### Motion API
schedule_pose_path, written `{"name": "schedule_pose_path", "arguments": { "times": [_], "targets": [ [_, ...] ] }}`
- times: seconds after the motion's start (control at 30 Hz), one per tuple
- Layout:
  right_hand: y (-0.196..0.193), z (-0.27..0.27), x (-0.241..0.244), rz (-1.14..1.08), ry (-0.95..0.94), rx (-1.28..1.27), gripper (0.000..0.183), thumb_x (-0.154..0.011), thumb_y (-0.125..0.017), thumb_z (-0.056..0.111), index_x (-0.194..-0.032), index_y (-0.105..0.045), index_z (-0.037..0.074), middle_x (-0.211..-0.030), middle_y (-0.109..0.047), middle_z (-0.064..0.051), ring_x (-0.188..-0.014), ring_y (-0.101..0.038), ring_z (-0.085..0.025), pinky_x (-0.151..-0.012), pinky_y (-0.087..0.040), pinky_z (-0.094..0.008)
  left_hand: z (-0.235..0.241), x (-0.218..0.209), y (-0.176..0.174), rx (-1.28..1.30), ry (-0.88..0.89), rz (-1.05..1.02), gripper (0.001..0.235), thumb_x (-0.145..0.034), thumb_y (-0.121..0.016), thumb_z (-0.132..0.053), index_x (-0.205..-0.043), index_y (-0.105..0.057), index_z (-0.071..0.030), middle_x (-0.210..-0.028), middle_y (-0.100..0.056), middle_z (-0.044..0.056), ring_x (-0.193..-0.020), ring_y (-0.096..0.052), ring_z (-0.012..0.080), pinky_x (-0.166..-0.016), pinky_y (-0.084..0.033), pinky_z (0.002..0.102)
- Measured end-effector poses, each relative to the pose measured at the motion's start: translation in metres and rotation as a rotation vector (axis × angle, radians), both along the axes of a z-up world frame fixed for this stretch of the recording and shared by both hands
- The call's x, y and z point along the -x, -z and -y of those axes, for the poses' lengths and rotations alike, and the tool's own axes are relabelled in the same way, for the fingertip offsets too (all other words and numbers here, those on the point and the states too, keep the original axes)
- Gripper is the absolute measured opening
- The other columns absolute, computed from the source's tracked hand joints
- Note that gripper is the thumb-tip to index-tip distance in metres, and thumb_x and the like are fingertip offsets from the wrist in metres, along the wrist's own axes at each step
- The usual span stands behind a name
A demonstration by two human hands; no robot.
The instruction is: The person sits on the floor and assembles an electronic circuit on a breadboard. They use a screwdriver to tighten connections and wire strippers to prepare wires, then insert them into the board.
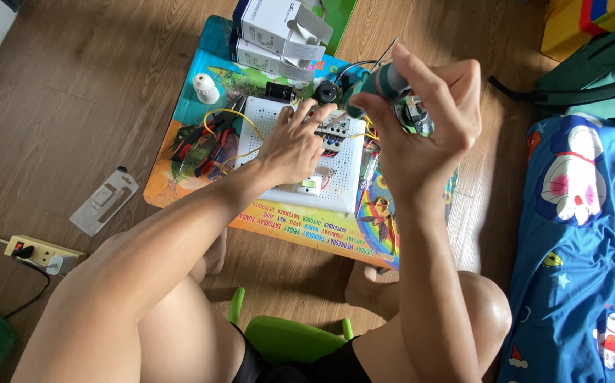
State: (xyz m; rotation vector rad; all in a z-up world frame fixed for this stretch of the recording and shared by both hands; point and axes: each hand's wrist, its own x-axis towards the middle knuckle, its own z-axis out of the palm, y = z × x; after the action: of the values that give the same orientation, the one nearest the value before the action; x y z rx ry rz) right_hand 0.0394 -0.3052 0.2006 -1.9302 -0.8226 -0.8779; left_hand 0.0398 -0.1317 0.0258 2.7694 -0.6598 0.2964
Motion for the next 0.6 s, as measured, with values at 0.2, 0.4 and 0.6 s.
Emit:
{"name": "schedule_pose_path", "arguments": {
  "times": [0.2, 0.4, 0.6],
  "targets": [
    [-0.014, 0.014, -0.003, -0.312, -0.416, -0.01, 0.027, -0.116, -0.055, 0.009, -0.142, -0.061, 0.006, -0.169, -0.029, -0.028, -0.164, -0.037, -0.04, -0.139, -0.046, -0.054, 0.001, -0.002, 0.002, 0.006, -0.008, -0.021, 0.025, -0.078, -0.062, -0.013, -0.053, -0.063, -0.013, -0.162, -0.041, 0.016, -0.139, -0.039, 0.0413, -0.098, -0.041, 0.057],
    [-0.017, 0.02, -0.001, -0.335, -0.342, 0.023, 0.03, -0.108, -0.064, -0.004, -0.138, -0.061, 0.001, -0.138, -0.066, -0.021, -0.129, -0.064, -0.031, -0.095, -0.055, -0.035, 0.001, -0.004, 0.002, 0.002, -0.013, -0.092, 0.024, -0.077, -0.063, -0.011, -0.053, -0.06, -0.015, -0.164, -0.037, 0.016, -0.146, -0.034, 0.0438, -0.11, -0.035, 0.063],
    [0.004, -0.006, -0.001, 0.031, -0.034, -0.031, 0.03, -0.102, -0.082, 0.015, -0.128, -0.068, 0.006, -0.104, -0.062, -0.014, -0.094, -0.063, -0.027, -0.08, -0.051, -0.038, 0.001, -0.004, 0.003, -0.02, -0.014, -0.062, 0.025, -0.079, -0.062, -0.013, -0.055, -0.063, -0.014, -0.163, -0.039, 0.017, -0.143, -0.039, 0.0434, -0.109, -0.036, 0.061]
  ]
}}
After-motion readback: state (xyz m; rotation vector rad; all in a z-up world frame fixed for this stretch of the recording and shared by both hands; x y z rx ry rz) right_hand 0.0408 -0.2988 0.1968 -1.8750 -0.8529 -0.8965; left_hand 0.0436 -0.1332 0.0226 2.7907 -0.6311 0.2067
